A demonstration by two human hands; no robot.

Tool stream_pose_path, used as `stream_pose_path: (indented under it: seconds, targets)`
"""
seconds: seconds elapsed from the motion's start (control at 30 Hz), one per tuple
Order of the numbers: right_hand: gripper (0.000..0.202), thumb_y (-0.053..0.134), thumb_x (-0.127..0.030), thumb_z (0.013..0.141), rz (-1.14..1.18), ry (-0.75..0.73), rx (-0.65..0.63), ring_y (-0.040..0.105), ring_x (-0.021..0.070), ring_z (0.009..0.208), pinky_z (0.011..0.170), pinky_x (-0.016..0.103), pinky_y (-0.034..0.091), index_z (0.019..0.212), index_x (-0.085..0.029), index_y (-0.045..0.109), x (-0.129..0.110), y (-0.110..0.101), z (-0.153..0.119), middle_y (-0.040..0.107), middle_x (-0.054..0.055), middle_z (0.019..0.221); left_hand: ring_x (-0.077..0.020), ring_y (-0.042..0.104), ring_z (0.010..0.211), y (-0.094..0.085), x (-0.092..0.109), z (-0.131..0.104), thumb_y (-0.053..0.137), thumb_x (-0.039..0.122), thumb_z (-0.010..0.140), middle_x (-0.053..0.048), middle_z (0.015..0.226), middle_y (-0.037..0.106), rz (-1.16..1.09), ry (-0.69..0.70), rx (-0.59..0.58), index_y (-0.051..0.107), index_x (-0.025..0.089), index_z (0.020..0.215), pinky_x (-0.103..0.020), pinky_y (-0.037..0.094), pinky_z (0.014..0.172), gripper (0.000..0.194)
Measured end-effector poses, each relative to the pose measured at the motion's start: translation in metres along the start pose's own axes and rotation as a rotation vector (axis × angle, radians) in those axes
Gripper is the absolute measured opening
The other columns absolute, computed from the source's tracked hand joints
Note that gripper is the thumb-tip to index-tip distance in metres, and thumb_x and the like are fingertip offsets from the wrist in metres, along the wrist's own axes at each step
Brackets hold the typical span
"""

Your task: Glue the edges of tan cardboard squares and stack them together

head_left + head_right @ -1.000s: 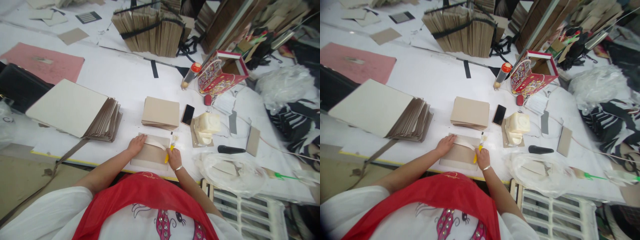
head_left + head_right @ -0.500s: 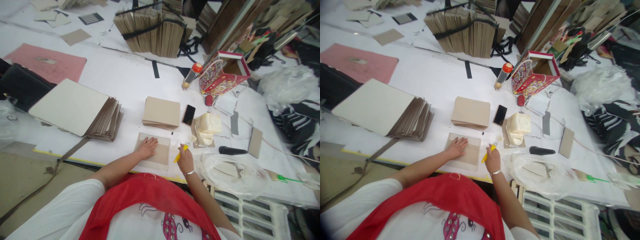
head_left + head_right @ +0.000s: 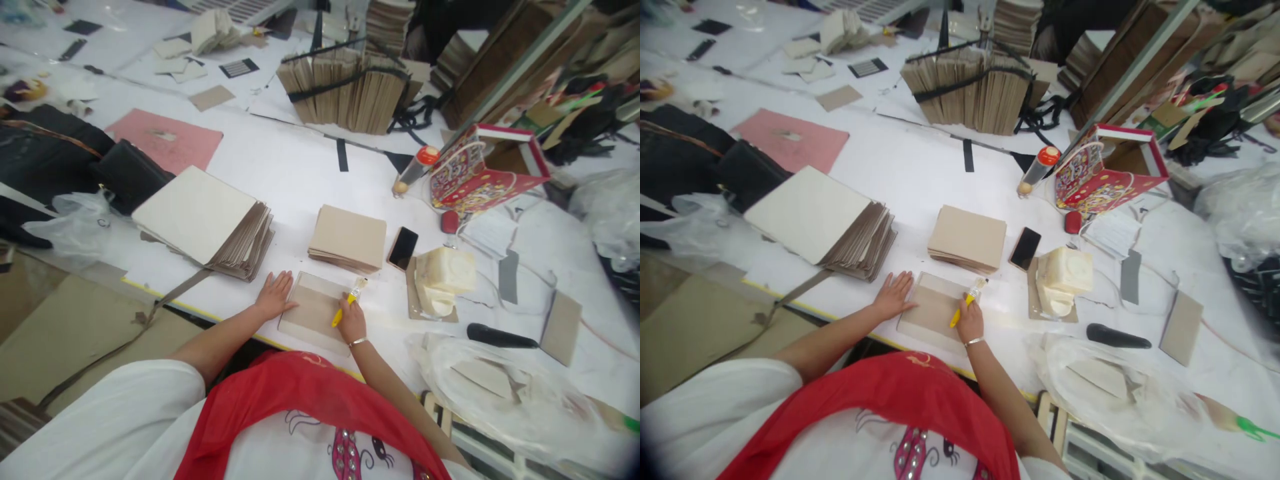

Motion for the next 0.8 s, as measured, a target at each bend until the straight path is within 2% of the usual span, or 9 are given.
stream_pose_path:
  seconds: [0.1, 0.17, 0.23, 0.3, 0.37, 0.47, 0.57, 0.7, 0.8]
  targets:
    - [0.047, 0.039, -0.001, 0.066, 0.049, -0.026, 0.076, 0.054, 0.024, 0.1, 0.082, 0.041, 0.048, 0.11, -0.015, 0.047, -0.001, -0.009, -0.008, 0.054, 0.014, 0.116, -0.0248, 0.027, 0.129, -0.041, 0.008, -0.022, 0.044, 0.04, 0.084, -0.011, 0.136, 0.038, -0.009, 0.095, 0.158, 0.053, 0.015, 0.115, -0.045, 0.019, 0.106, 0.041]
    - [0.055, 0.037, -0.001, 0.066, 0.108, -0.028, 0.146, 0.057, 0.0246, 0.095, 0.076, 0.041, 0.051, 0.118, -0.018, 0.043, 0.0, -0.012, -0.013, 0.057, 0.013, 0.11, -0.0196, 0.034, 0.125, -0.077, 0.004, -0.037, 0.043, 0.031, 0.085, -0.004, 0.126, 0.051, -0.015, 0.147, 0.286, 0.062, 0.022, 0.091, -0.039, 0.025, 0.105, 0.022]
    - [0.057, 0.037, -0.003, 0.068, 0.196, -0.064, 0.188, 0.058, 0.0247, 0.092, 0.076, 0.043, 0.051, 0.121, -0.023, 0.04, -0.003, -0.015, -0.016, 0.058, 0.011, 0.109, -0.0193, 0.038, 0.121, -0.119, -0.019, -0.051, 0.046, 0.031, 0.084, -0.004, 0.118, 0.056, 0.021, 0.043, 0.451, 0.06, 0.022, 0.08, -0.039, 0.029, 0.103, 0.017]
    - [0.049, 0.039, -0.007, 0.073, 0.277, -0.115, 0.2, 0.056, 0.0253, 0.098, 0.081, 0.046, 0.05, 0.118, -0.026, 0.042, -0.015, -0.021, -0.014, 0.056, 0.01, 0.115, -0.0237, 0.037, 0.122, -0.16, -0.055, -0.065, 0.05, 0.036, 0.081, -0.009, 0.12, 0.053, 0.088, -0.155, 0.616, 0.058, 0.021, 0.089, -0.043, 0.03, 0.101, 0.019]
    - [0.039, 0.04, -0.012, 0.077, 0.339, -0.159, 0.215, 0.055, 0.0245, 0.102, 0.083, 0.046, 0.049, 0.114, -0.027, 0.044, -0.035, -0.035, -0.007, 0.054, 0.009, 0.118, -0.0298, 0.034, 0.123, -0.188, -0.093, -0.075, 0.055, 0.046, 0.076, -0.017, 0.125, 0.047, 0.146, -0.349, 0.662, 0.052, 0.017, 0.107, -0.048, 0.029, 0.099, 0.043]
    - [0.032, 0.041, -0.017, 0.08, 0.421, -0.196, 0.246, 0.056, 0.0216, 0.103, 0.083, 0.041, 0.05, 0.111, -0.024, 0.046, -0.071, -0.061, 0.01, 0.056, 0.009, 0.116, -0.0291, 0.045, 0.112, -0.196, -0.128, -0.074, 0.058, 0.044, 0.074, -0.016, 0.115, 0.053, 0.155, -0.404, 0.489, 0.048, 0.017, 0.114, -0.045, 0.035, 0.093, 0.05]
    - [0.029, 0.041, -0.022, 0.083, 0.537, -0.191, 0.2, 0.061, 0.0181, 0.093, 0.078, 0.034, 0.052, 0.112, -0.021, 0.046, -0.103, -0.081, 0.03, 0.061, 0.009, 0.106, -0.0226, 0.052, 0.095, -0.185, -0.125, -0.073, 0.053, 0.025, 0.077, -0.009, 0.102, 0.059, 0.156, -0.316, 0.373, 0.055, 0.021, 0.102, -0.037, 0.042, 0.085, 0.025]
    - [0.026, 0.045, -0.03, 0.084, 0.685, -0.081, 0.062, 0.062, 0.0157, 0.072, 0.069, 0.03, 0.05, 0.107, -0.019, 0.045, -0.14, -0.1, 0.048, 0.062, 0.003, 0.078, -0.019, 0.054, 0.087, -0.176, -0.074, -0.077, 0.044, 0.018, 0.082, -0.006, 0.094, 0.062, 0.126, -0.116, 0.428, 0.059, 0.022, 0.096, -0.034, 0.043, 0.081, 0.022]
    - [0.023, 0.048, -0.034, 0.082, 0.808, 0.055, 0.021, 0.06, 0.014, 0.067, 0.065, 0.028, 0.048, 0.1, -0.02, 0.044, -0.154, -0.106, 0.057, 0.06, 0.001, 0.078, -0.0188, 0.054, 0.089, -0.164, -0.022, -0.078, 0.043, 0.019, 0.084, -0.005, 0.099, 0.063, 0.045, 0.103, 0.435, 0.058, 0.024, 0.104, -0.036, 0.042, 0.082, 0.026]
Point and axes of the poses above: each hand's wrist, its own z-axis towards the middle knuckle, its own y-axis out of the palm, x = y × z, the point moved 5 cm from there along z, towards the middle knuckle
